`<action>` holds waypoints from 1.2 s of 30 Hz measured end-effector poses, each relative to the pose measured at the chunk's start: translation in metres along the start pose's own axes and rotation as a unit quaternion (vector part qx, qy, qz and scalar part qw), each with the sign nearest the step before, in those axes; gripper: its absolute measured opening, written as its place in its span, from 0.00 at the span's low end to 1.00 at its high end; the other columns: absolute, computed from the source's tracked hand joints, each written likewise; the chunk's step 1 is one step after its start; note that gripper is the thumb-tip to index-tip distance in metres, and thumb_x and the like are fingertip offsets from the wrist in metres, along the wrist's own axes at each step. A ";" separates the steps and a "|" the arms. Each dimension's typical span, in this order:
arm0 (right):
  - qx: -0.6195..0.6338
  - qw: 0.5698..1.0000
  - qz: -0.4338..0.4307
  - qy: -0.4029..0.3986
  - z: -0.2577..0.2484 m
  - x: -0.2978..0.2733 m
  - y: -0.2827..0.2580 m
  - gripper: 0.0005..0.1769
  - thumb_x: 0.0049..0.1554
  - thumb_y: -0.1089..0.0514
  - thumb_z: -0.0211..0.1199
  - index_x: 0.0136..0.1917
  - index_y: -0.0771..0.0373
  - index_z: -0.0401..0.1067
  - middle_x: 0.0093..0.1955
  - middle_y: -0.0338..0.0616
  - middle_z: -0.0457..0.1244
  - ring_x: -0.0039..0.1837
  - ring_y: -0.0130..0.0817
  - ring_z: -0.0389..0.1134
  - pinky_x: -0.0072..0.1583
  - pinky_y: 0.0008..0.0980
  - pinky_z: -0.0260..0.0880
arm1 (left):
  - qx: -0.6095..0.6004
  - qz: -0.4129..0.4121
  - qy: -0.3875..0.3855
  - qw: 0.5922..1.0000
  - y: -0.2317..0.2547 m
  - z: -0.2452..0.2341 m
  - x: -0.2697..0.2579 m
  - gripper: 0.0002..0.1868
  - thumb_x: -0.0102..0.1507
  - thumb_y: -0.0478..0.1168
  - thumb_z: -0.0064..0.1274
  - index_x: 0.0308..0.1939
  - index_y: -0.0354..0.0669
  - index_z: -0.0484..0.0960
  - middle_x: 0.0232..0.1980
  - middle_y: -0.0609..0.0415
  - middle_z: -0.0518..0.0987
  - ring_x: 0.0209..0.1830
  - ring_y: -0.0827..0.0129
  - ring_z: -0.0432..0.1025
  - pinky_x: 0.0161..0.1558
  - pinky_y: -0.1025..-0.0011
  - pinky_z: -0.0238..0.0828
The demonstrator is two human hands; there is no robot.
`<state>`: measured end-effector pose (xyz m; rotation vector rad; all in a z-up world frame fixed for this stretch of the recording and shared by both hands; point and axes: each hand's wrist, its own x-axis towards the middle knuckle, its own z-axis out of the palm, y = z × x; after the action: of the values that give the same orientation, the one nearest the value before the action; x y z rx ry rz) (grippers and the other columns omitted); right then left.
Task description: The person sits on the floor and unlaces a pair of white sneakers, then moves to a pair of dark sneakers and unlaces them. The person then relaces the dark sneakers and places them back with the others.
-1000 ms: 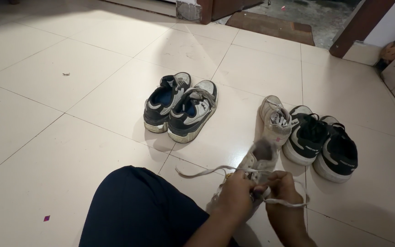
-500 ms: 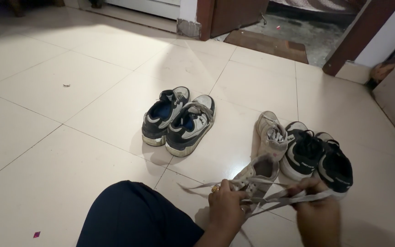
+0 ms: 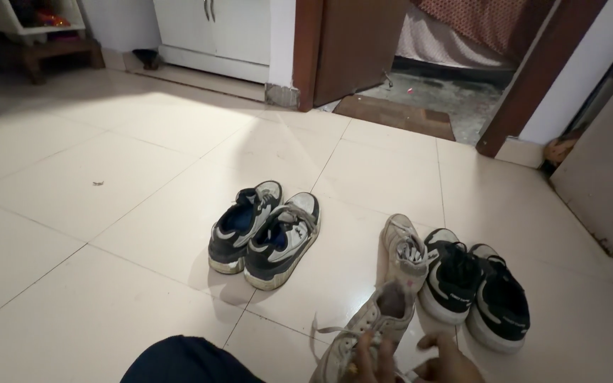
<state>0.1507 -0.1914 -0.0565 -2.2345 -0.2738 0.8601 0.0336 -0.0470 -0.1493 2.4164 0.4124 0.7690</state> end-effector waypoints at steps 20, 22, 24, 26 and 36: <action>0.080 0.969 -0.219 0.085 -0.015 -0.019 -0.027 0.32 0.59 0.39 0.52 0.70 0.57 0.72 0.70 0.48 0.68 0.72 0.39 0.68 0.72 0.40 0.65 | 0.011 -0.174 -0.338 0.925 0.027 -0.123 0.049 0.12 0.63 0.36 0.49 0.48 0.38 0.82 0.55 0.39 0.79 0.61 0.49 0.74 0.62 0.55 0.70; 0.170 0.937 -0.292 0.084 -0.005 -0.022 -0.034 0.38 0.61 0.34 0.46 0.74 0.61 0.67 0.74 0.51 0.65 0.76 0.41 0.63 0.74 0.42 0.59 | -0.005 -0.185 -0.363 0.913 0.040 -0.128 0.058 0.14 0.63 0.35 0.48 0.51 0.37 0.80 0.57 0.37 0.79 0.63 0.48 0.73 0.63 0.54 0.68; 0.209 0.915 -0.344 0.009 0.025 -0.014 -0.031 0.42 0.63 0.33 0.44 0.77 0.64 0.62 0.78 0.52 0.60 0.80 0.40 0.57 0.76 0.40 0.53 | -0.049 -0.160 -0.355 0.920 0.050 -0.129 0.061 0.17 0.62 0.34 0.48 0.55 0.37 0.78 0.58 0.36 0.77 0.64 0.48 0.70 0.65 0.52 0.65; 0.246 0.883 -0.394 -0.066 0.056 -0.001 -0.022 0.45 0.64 0.31 0.42 0.80 0.67 0.57 0.82 0.53 0.56 0.83 0.38 0.51 0.78 0.38 0.46 | -0.138 -0.201 -0.321 0.915 0.049 -0.129 0.063 0.19 0.61 0.34 0.47 0.56 0.37 0.79 0.55 0.38 0.79 0.60 0.50 0.74 0.62 0.55 0.68; 0.179 0.969 -0.142 -0.089 0.061 0.001 -0.021 0.39 0.56 0.64 0.61 0.80 0.50 0.61 0.58 0.45 0.73 0.58 0.27 0.76 0.61 0.25 0.72 | -0.591 -0.482 -0.172 0.623 0.017 -0.098 0.064 0.19 0.62 0.29 0.40 0.51 0.21 0.80 0.39 0.41 0.82 0.36 0.54 0.77 0.39 0.56 0.76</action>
<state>0.1126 -0.1431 -0.0743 -1.7362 -0.4712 0.8754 0.0271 0.0089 -0.0451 0.7746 0.6516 -0.0446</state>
